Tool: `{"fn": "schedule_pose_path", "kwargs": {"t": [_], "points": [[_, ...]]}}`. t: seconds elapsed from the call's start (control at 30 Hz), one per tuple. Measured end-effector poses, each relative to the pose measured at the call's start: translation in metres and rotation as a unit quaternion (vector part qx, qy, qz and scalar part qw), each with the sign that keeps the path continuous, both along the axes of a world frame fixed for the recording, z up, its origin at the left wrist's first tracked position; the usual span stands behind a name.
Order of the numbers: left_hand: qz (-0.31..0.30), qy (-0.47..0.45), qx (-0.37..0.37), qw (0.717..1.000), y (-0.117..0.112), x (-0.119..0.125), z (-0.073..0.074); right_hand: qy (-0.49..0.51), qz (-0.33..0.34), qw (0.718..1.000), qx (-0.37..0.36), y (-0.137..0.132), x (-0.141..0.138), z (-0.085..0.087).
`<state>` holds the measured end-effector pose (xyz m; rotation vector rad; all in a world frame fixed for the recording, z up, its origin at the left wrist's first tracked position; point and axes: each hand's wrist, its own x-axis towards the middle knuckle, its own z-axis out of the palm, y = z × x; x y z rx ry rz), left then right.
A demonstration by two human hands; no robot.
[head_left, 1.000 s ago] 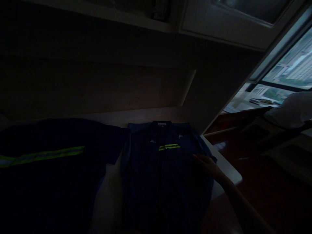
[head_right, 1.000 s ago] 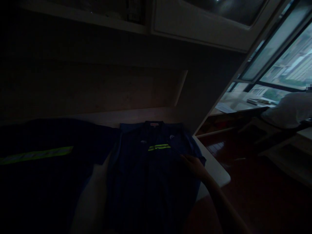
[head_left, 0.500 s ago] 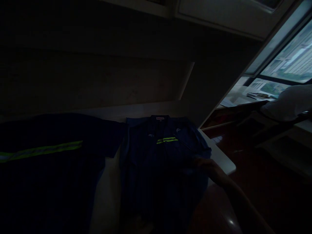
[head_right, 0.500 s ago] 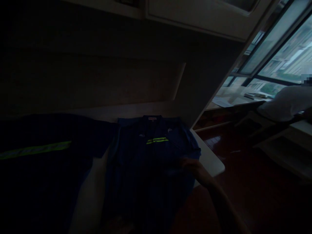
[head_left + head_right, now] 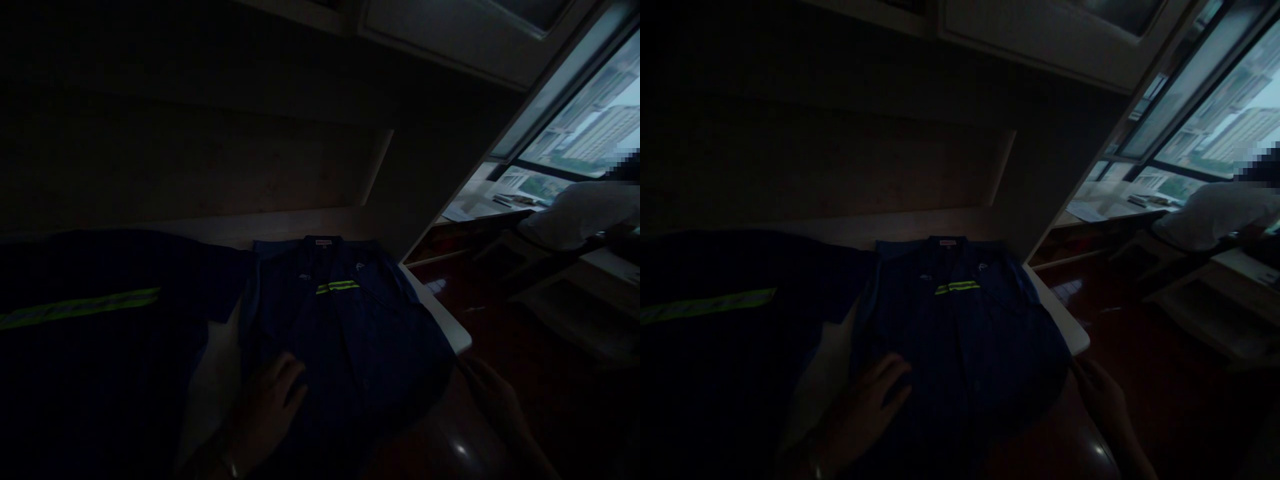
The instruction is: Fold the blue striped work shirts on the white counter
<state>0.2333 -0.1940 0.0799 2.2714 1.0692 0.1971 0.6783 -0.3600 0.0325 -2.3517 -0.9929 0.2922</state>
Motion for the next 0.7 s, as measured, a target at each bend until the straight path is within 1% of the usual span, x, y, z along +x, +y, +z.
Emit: {"fn": "schedule_pose_path", "kwargs": {"t": [0.03, 0.07, 0.1, 0.13, 0.17, 0.2, 0.27, 0.3, 0.33, 0.37, 0.43, 0.47, 0.53, 0.57, 0.6, 0.63, 0.67, 0.7], "points": [[0.034, 0.008, 0.068, 0.997, 0.016, 0.001, 0.000, -0.009, 0.003, 1.000, 0.017, 0.016, -0.005, 0.003], [0.053, 0.024, 0.128, 0.990, 0.033, 0.002, -0.001, -0.032, 0.018, 0.999, 0.039, 0.035, -0.012, 0.006], [0.062, 0.045, 0.174, 0.982, 0.049, 0.002, -0.005, -0.063, 0.046, 0.995, 0.060, 0.056, -0.018, 0.008], [0.062, 0.067, 0.204, 0.975, 0.063, 0.002, -0.009, -0.100, 0.079, 0.989, 0.079, 0.079, -0.025, 0.010], [0.055, 0.087, 0.221, 0.970, 0.075, 0.001, -0.013, -0.133, 0.111, 0.981, 0.085, 0.102, -0.032, 0.011], [0.042, 0.103, 0.228, 0.967, 0.085, 0.000, -0.017, -0.159, 0.138, 0.975, 0.076, 0.125, -0.039, 0.011], [0.021, 0.127, 0.222, 0.966, 0.096, -0.004, -0.021, -0.193, 0.172, 0.966, 0.022, 0.162, -0.049, 0.010], [0.023, 0.133, 0.215, 0.967, 0.098, -0.007, -0.022, -0.205, 0.182, 0.962, -0.014, 0.177, -0.053, 0.010], [0.039, 0.134, 0.208, 0.968, 0.100, -0.011, -0.021, -0.216, 0.190, 0.957, -0.047, 0.188, -0.056, 0.010], [0.071, 0.126, 0.198, 0.969, 0.102, -0.016, -0.019, -0.226, 0.195, 0.952, -0.074, 0.197, -0.058, 0.010], [0.165, 0.082, 0.166, 0.969, 0.105, -0.031, -0.013, -0.228, 0.199, 0.948, -0.098, 0.207, -0.057, 0.015], [0.215, 0.048, 0.137, 0.966, 0.107, -0.040, -0.008, -0.218, 0.186, 0.953, -0.095, 0.210, -0.054, 0.019], [0.307, -0.044, 0.039, 0.950, 0.110, -0.062, 0.003, -0.179, 0.112, 0.976, -0.061, 0.212, -0.041, 0.028], [0.347, -0.103, -0.029, 0.932, 0.110, -0.074, 0.008, -0.155, 0.057, 0.985, -0.037, 0.211, -0.030, 0.032], [0.385, -0.164, -0.098, 0.903, 0.108, -0.087, 0.013, -0.131, -0.001, 0.991, -0.013, 0.210, -0.018, 0.036], [0.419, -0.218, -0.159, 0.867, 0.106, -0.100, 0.016, -0.104, -0.049, 0.993, 0.009, 0.207, -0.004, 0.038], [0.449, -0.260, -0.205, 0.830, 0.102, -0.113, 0.019, -0.078, -0.073, 0.994, 0.029, 0.202, 0.011, 0.038], [0.474, -0.279, -0.235, 0.801, 0.098, -0.127, 0.020, -0.051, -0.069, 0.995, 0.046, 0.195, 0.025, 0.035]]}}
